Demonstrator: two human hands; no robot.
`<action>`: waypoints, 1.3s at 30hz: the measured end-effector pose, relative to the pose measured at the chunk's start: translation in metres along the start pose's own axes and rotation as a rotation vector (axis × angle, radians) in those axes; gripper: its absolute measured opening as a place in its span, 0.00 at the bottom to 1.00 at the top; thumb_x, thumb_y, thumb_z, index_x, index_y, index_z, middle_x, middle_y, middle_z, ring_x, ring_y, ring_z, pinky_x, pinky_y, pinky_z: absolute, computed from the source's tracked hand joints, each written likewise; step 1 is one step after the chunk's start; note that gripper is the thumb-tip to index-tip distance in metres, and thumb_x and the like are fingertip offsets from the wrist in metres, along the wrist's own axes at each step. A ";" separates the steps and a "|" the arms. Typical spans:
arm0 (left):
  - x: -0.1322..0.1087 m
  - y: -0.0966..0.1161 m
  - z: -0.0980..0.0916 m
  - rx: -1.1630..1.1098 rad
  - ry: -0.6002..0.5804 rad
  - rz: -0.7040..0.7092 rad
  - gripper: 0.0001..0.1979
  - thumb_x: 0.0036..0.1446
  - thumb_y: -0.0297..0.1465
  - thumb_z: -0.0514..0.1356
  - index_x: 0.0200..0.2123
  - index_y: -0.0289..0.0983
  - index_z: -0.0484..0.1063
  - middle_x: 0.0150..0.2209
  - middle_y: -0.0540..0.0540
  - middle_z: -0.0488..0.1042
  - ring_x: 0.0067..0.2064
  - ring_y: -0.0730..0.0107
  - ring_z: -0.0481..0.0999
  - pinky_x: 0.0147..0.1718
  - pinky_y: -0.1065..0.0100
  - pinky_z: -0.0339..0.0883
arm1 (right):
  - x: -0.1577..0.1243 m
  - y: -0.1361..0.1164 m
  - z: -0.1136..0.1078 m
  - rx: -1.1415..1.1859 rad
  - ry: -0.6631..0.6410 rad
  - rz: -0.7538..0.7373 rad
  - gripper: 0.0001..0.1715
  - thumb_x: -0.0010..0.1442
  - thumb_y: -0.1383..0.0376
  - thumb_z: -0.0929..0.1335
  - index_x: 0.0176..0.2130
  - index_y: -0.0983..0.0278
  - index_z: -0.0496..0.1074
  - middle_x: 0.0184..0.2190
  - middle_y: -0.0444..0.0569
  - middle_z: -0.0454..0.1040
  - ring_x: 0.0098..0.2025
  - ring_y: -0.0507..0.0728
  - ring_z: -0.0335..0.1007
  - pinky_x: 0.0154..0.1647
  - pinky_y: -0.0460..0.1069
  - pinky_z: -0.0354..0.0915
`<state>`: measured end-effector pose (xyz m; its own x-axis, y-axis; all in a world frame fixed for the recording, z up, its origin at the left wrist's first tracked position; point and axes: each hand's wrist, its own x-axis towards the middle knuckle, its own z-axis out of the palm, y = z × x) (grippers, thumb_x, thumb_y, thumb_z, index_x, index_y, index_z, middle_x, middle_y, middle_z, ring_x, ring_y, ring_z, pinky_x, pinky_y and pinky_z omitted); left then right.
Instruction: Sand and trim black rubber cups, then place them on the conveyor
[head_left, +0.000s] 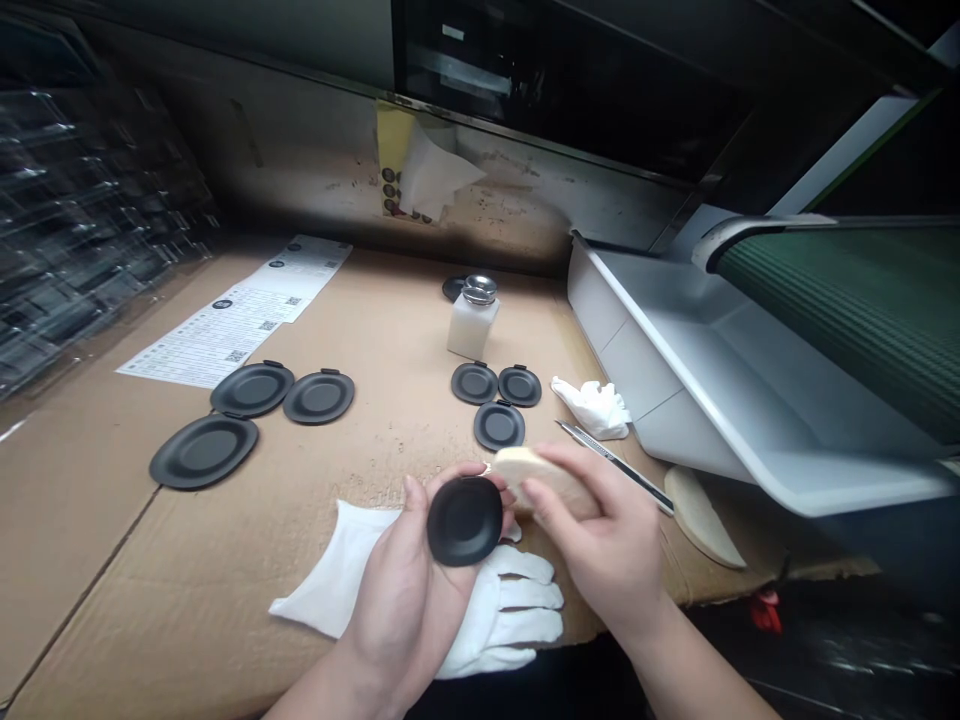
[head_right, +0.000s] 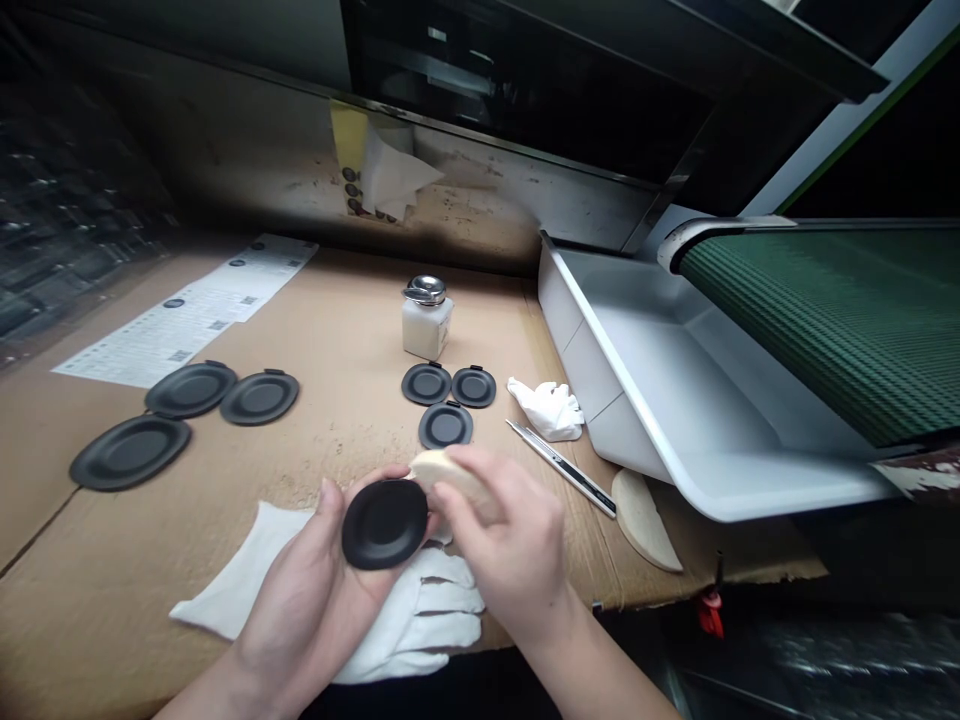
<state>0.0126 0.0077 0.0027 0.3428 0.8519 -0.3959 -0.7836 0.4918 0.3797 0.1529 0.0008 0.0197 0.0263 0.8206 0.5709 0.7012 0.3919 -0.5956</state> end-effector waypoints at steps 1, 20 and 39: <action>0.000 0.000 0.000 -0.012 0.006 0.001 0.21 0.60 0.41 0.47 0.39 0.31 0.73 0.40 0.38 0.76 0.45 0.59 0.72 0.47 0.59 0.64 | -0.001 -0.001 -0.002 -0.039 0.046 0.015 0.13 0.55 0.69 0.67 0.43 0.60 0.68 0.36 0.44 0.74 0.38 0.51 0.70 0.40 0.45 0.66; -0.001 -0.001 -0.001 0.000 -0.037 0.034 0.19 0.60 0.39 0.48 0.43 0.33 0.72 0.44 0.40 0.74 0.52 0.59 0.68 0.52 0.59 0.59 | 0.010 -0.024 0.017 -0.004 0.120 -0.071 0.11 0.55 0.72 0.66 0.41 0.63 0.69 0.35 0.45 0.73 0.37 0.50 0.68 0.41 0.45 0.65; -0.003 0.002 -0.002 0.037 -0.083 -0.054 0.28 0.57 0.48 0.44 0.39 0.34 0.73 0.40 0.41 0.74 0.49 0.57 0.68 0.54 0.59 0.54 | -0.011 -0.022 0.029 -0.144 -0.181 -0.400 0.13 0.57 0.71 0.63 0.43 0.67 0.68 0.28 0.48 0.71 0.30 0.53 0.65 0.30 0.47 0.64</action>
<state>0.0093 0.0060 0.0029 0.4270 0.8351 -0.3468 -0.7436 0.5426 0.3907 0.1164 -0.0050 0.0100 -0.3826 0.6807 0.6247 0.7229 0.6416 -0.2564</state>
